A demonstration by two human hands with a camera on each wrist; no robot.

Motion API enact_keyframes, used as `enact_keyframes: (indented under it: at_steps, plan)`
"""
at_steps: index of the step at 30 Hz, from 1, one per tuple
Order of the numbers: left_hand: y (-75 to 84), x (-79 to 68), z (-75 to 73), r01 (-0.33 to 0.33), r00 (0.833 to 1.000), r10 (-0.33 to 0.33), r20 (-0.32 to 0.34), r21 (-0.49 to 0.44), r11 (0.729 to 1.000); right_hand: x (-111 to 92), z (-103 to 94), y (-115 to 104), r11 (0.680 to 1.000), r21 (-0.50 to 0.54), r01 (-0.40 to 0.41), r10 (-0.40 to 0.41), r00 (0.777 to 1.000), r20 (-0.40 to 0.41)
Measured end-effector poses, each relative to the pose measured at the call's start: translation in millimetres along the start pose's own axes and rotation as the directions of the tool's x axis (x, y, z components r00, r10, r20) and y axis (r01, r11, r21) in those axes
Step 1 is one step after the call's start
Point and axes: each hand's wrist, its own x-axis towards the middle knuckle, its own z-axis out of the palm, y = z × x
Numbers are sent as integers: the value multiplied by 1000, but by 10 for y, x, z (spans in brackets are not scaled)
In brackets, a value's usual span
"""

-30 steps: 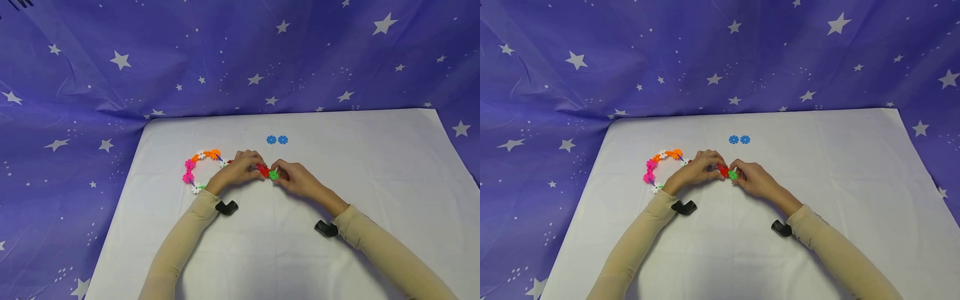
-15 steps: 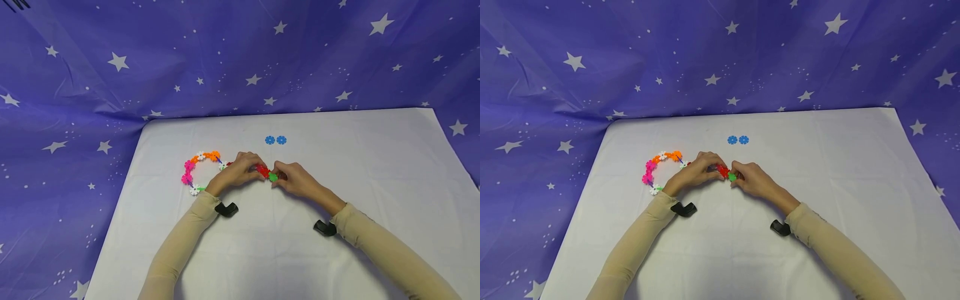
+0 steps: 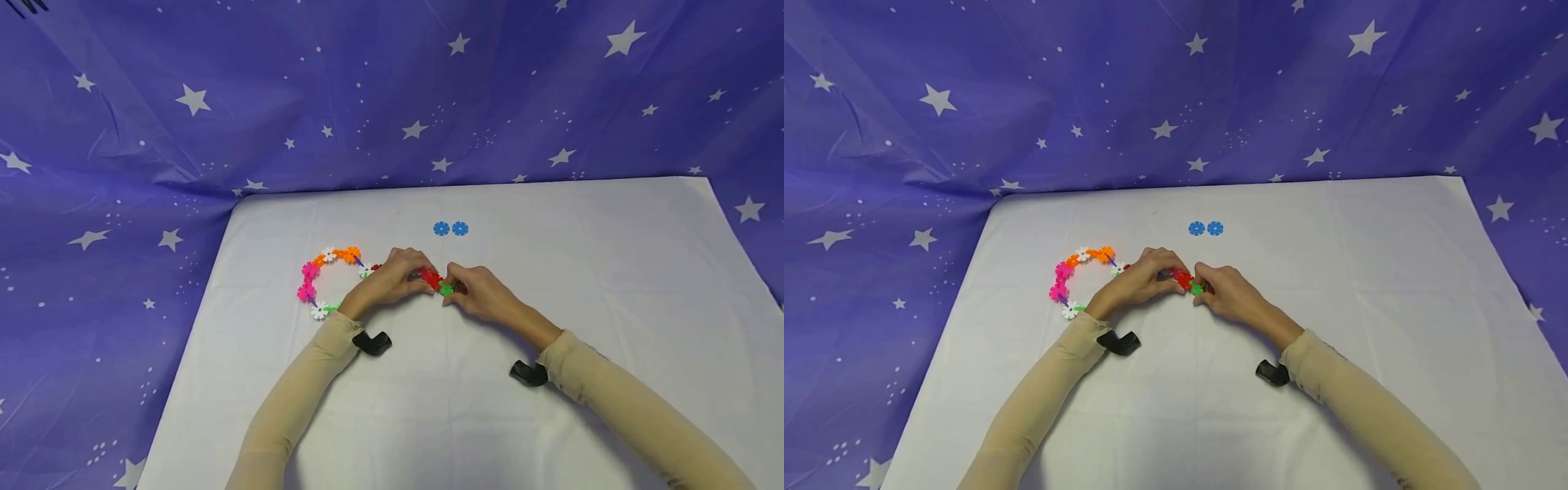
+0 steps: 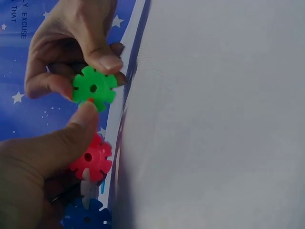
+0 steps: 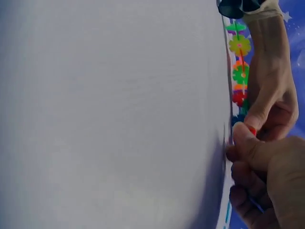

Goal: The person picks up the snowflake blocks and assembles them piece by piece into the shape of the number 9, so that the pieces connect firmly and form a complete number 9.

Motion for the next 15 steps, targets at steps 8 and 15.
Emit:
enact_keyframes:
  at_steps: [8, 15]
  plan:
    - [-92, -13, -78, 48, 999, -48, -16, 44, 998, 235, -271, 212, 997, -26, -70, 71, 997, 31]
    - [-122, 1, -118, 60, 998, -60, -6, 77, 995, 510, -580, 630, 952, -136, -273, 278, 960, 20]
